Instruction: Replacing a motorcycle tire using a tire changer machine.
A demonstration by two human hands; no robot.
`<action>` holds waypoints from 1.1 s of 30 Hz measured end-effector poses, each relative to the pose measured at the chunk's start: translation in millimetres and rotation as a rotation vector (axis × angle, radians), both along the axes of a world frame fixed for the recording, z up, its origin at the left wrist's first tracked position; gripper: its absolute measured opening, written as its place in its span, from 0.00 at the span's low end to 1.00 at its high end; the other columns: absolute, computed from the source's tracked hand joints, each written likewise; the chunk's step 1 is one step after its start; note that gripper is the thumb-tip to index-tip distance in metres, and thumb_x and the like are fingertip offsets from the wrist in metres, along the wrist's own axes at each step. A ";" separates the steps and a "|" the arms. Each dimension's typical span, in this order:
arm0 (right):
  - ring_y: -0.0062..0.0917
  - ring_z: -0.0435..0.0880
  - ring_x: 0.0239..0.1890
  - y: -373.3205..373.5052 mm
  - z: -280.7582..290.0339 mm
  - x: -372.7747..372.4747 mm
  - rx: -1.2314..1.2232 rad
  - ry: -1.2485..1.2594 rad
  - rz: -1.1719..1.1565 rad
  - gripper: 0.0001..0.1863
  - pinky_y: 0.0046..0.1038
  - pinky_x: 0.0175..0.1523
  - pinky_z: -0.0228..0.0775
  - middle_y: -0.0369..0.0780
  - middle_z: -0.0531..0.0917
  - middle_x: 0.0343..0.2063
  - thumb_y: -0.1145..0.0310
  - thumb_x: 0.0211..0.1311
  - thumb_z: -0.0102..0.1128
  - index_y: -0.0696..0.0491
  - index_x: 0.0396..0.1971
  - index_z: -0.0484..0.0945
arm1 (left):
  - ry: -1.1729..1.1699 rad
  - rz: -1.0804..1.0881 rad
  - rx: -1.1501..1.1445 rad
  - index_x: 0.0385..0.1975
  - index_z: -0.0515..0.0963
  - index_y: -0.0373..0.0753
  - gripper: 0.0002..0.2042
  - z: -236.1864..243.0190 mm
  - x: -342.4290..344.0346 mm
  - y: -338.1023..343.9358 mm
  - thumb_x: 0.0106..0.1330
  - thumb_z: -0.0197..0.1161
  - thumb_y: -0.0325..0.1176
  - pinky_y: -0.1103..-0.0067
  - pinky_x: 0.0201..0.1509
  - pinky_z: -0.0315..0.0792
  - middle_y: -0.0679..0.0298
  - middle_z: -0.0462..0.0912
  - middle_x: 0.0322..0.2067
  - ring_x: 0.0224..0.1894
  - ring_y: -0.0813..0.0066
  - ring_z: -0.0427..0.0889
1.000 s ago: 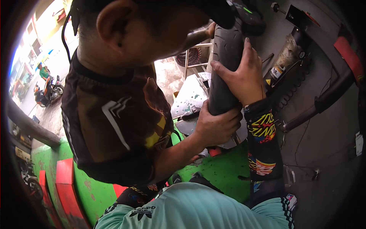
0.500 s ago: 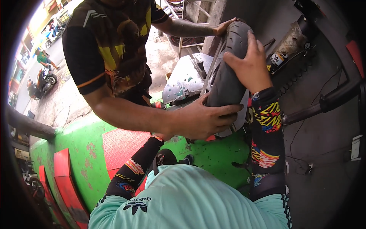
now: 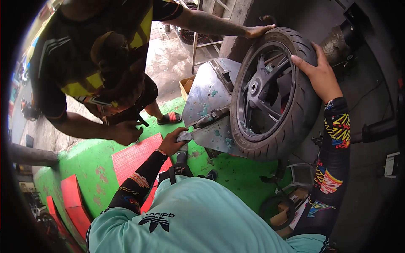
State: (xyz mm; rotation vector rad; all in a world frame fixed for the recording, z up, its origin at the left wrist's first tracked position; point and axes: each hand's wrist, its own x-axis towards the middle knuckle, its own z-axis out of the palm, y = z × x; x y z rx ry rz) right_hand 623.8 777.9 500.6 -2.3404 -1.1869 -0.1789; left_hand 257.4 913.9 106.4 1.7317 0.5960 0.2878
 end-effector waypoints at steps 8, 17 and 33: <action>0.39 0.74 0.60 16.9 7.5 6.3 -0.158 -0.017 0.100 0.44 0.29 0.64 0.62 0.56 0.74 0.57 0.53 0.55 0.67 0.62 0.65 0.59 | 0.564 0.235 0.174 0.51 0.74 0.40 0.24 -123.7 -174.1 64.3 0.55 0.68 0.40 0.67 0.51 0.77 0.49 0.84 0.41 0.46 0.55 0.84; 0.32 0.75 0.57 31.0 6.0 32.4 -0.189 0.115 0.131 0.39 0.26 0.63 0.63 0.50 0.73 0.57 0.56 0.59 0.64 0.57 0.66 0.60 | 0.578 0.524 0.072 0.46 0.77 0.38 0.23 -166.8 -279.7 -8.8 0.54 0.69 0.45 0.68 0.49 0.77 0.51 0.84 0.39 0.43 0.56 0.84; 0.38 0.74 0.59 37.0 11.4 2.8 -0.201 -0.045 0.081 0.42 0.29 0.64 0.62 0.54 0.74 0.56 0.55 0.54 0.66 0.58 0.66 0.61 | 0.595 0.542 0.033 0.47 0.77 0.38 0.23 -142.1 -303.0 -31.3 0.55 0.66 0.45 0.66 0.52 0.76 0.48 0.83 0.43 0.47 0.51 0.83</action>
